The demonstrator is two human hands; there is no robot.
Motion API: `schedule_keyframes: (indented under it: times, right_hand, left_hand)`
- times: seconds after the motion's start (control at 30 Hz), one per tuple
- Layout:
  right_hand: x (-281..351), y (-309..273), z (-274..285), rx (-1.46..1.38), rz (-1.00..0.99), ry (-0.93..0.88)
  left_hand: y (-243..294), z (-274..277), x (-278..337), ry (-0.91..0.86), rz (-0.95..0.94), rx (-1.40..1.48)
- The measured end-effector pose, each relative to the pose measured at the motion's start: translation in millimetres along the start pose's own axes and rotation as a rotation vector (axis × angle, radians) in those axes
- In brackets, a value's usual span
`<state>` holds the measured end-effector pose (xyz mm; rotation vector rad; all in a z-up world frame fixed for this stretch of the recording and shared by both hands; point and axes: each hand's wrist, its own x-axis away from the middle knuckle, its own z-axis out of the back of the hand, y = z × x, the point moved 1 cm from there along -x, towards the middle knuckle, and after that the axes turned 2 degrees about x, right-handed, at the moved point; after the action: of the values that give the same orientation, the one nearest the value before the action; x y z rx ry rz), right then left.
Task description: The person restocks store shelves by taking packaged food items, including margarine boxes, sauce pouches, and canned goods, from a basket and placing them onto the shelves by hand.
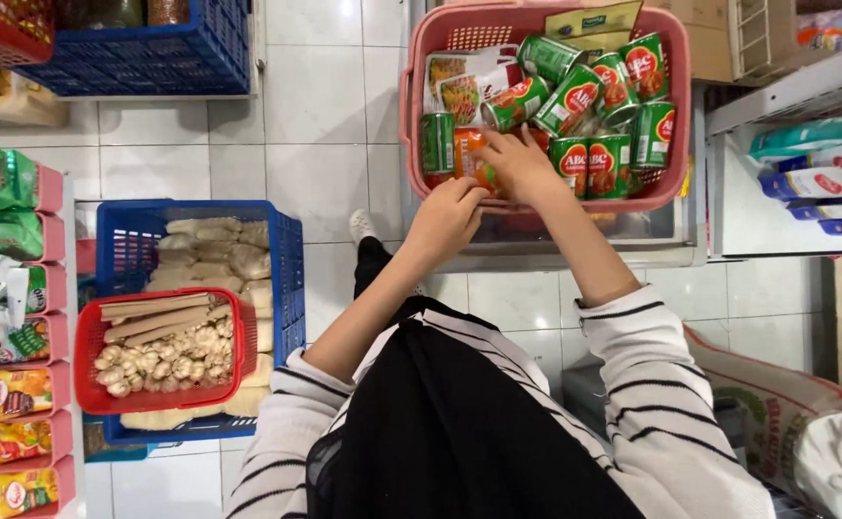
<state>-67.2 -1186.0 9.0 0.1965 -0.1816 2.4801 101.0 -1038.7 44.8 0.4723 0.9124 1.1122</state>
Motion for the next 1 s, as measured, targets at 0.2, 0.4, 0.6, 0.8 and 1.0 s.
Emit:
schedule_keyframes:
  times: [0.2, 0.4, 0.6, 0.8, 1.0]
  right_hand:
    - [-0.9, 8.5, -11.0, 0.193, 0.102, 0.104]
    - [9.4, 4.3, 17.8, -0.278, -0.07, 0.245]
    - [14.3, -5.7, 44.6, -0.593, -0.173, 0.551]
    - [31.0, -21.6, 78.2, -0.764, -0.371, 0.498]
    - [76.9, -46.7, 96.6, -1.112, -0.463, 0.853]
  left_hand:
    - [-32.0, -20.5, -13.9, 0.165, -0.091, -0.187]
    - [-33.4, -24.2, -5.1, 0.173, -0.044, -0.208]
    - [-26.8, -15.0, -0.2, 0.215, 0.059, -0.03]
    - [-25.9, -10.0, 8.1, 0.41, 0.05, 0.029]
    - [-29.9, -16.5, 31.8, 0.316, 0.057, 0.207]
